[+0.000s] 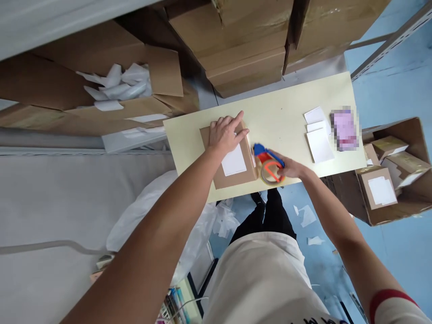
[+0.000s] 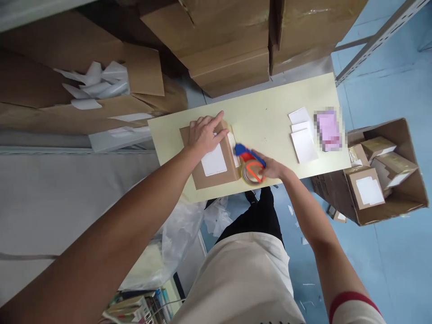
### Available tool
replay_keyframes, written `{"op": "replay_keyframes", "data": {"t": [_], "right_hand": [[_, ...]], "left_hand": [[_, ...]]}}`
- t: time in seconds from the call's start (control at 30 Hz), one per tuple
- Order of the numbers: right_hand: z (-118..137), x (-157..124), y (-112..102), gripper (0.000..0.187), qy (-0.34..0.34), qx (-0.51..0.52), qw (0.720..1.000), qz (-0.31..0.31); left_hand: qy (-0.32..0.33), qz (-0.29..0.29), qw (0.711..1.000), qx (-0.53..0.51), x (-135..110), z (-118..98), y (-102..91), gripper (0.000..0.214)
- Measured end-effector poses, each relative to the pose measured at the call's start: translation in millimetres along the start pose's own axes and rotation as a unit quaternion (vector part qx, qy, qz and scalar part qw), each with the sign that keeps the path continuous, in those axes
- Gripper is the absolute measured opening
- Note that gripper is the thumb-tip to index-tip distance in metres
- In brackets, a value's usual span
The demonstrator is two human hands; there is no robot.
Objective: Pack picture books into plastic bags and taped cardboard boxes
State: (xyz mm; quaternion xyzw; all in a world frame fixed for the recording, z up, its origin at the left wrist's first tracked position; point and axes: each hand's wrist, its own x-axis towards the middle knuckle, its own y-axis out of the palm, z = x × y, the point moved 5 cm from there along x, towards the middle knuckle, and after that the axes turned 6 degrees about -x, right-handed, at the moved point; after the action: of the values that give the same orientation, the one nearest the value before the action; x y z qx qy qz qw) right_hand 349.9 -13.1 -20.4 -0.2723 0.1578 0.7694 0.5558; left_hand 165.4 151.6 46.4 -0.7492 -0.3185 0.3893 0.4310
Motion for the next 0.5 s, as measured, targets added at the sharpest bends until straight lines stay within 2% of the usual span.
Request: {"op": "replay_keyframes", "data": {"t": [0.07, 0.13, 0.2, 0.27, 0.3, 0.37, 0.43, 0.5], "right_hand": [[-24, -39, 26, 0.094, 0.021, -0.002, 1.0, 0.003], [-43, -72, 61, 0.097, 0.032, 0.025, 0.999, 0.028], [-53, -89, 91, 0.098, 0.038, 0.06, 0.997, 0.01], [-54, -86, 108, 0.098, 0.043, 0.094, 0.994, -0.031], [-50, -79, 109, 0.098, 0.041, 0.111, 0.992, -0.052], [-37, -55, 95, 0.097, 0.031, 0.143, 0.985, -0.086], [-18, -24, 65, 0.093, 0.023, 0.164, 0.981, -0.098], [3, 9, 28, 0.081, 0.017, 0.174, 0.98, -0.096]], "left_hand": [[-0.003, -0.001, 1.0, -0.002, 1, -1, 1.1, 0.07], [-0.002, -0.002, 1.0, -0.004, 2, -2, 2.0, 0.071], [-0.006, -0.009, 1.0, -0.006, 3, 1, 2.1, 0.07], [-0.035, -0.022, 0.999, -0.006, 1, 11, 1.1, 0.071], [-0.062, -0.028, 0.998, -0.006, -3, 20, 0.2, 0.072], [-0.133, -0.038, 0.99, -0.007, -16, 40, -1.6, 0.076], [-0.197, -0.045, 0.979, -0.01, -32, 56, -3.6, 0.081], [-0.214, -0.055, 0.975, -0.005, -44, 61, -6.4, 0.085]]}}
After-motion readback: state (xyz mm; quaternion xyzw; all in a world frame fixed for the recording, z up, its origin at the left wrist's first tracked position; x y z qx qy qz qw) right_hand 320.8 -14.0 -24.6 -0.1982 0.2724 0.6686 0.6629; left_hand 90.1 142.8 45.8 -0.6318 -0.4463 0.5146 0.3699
